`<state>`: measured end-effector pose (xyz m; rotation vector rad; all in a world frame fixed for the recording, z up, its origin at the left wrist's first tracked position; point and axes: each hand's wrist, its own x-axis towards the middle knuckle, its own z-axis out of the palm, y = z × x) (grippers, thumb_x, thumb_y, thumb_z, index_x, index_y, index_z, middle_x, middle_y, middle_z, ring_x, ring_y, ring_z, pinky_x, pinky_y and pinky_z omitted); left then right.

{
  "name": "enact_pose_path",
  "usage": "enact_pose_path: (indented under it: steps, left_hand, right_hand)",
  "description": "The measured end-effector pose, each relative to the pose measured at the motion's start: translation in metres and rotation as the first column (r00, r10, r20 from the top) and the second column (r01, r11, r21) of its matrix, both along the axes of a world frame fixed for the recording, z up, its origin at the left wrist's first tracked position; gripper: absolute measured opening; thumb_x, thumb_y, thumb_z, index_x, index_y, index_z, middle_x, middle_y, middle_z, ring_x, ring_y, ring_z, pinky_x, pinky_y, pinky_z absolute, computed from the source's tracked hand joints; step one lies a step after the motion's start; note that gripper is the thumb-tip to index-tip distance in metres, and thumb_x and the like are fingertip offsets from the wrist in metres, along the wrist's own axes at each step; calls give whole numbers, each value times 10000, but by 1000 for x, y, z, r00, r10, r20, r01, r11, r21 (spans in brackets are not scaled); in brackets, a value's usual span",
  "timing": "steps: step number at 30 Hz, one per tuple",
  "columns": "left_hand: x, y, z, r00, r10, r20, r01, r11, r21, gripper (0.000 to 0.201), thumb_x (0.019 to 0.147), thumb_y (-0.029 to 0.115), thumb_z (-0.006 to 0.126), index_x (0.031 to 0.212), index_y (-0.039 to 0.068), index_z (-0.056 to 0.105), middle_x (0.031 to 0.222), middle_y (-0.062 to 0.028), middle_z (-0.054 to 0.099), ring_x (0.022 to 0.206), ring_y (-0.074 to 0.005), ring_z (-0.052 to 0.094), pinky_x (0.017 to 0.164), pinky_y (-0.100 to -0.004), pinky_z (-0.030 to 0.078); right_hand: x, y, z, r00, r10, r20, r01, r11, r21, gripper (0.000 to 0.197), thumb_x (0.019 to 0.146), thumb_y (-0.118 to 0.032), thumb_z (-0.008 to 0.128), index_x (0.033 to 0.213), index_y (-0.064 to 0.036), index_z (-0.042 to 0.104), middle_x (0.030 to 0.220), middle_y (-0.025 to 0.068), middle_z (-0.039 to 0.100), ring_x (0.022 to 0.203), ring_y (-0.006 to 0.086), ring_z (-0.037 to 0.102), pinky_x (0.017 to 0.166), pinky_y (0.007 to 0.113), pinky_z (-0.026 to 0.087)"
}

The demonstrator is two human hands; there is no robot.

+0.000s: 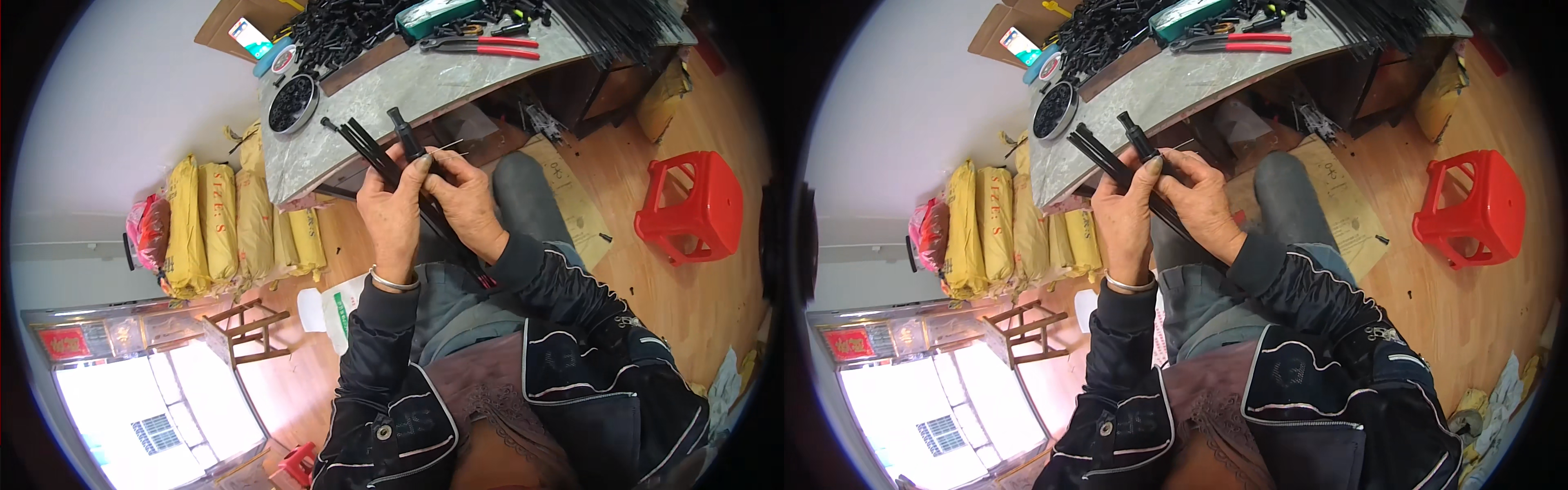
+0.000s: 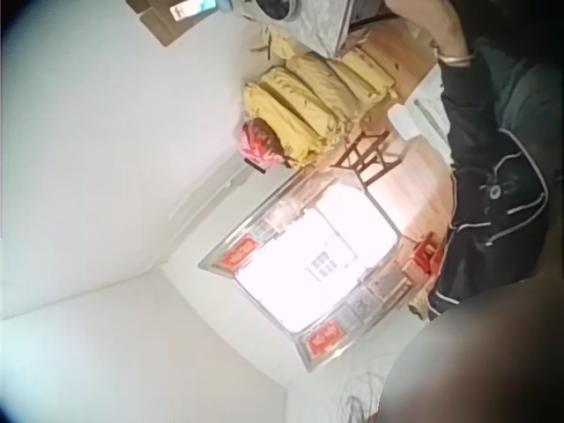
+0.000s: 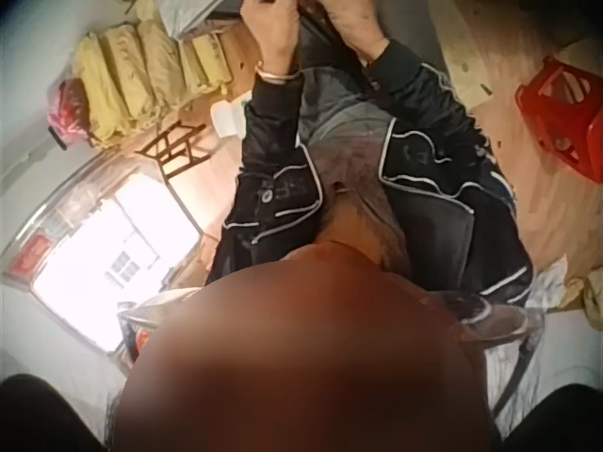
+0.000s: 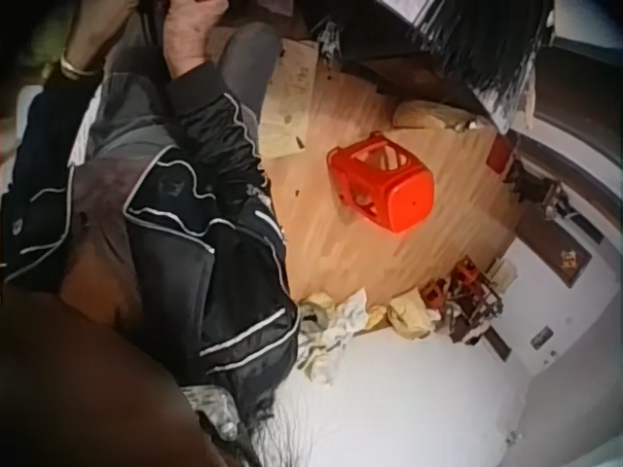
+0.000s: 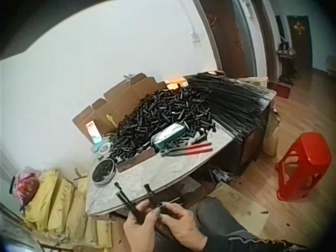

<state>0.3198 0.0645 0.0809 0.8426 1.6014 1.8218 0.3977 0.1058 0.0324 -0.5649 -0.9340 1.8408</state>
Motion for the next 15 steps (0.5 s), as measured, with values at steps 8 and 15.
enact_pose_path:
  steps: [8, 15]
  left_hand:
    - [3, -13, -3, 992, 100, -73, -105, 991, -77, 252, 841, 106, 737, 1049, -22, 674, 925, -24, 671, 815, -85, 585, 738, -213, 469]
    - [8, -12, -10, 992, 91, -91, -87, 995, 45, 240, 866, 108, 710, 1068, -10, 653, 957, -20, 648, 857, -90, 577, 778, -218, 459]
  right_hand:
    - [16, 4, 2, 972, -166, 169, 62, 867, 495, 315, 842, 17, 646, 1152, 39, 594, 1030, 49, 577, 826, 118, 586, 706, 223, 490]
    - [38, 27, 15, 876, 7, 483, -210, 905, 369, 183, 818, -172, 699, 846, 4, 660, 710, 62, 642, 653, 155, 605, 607, 297, 465]
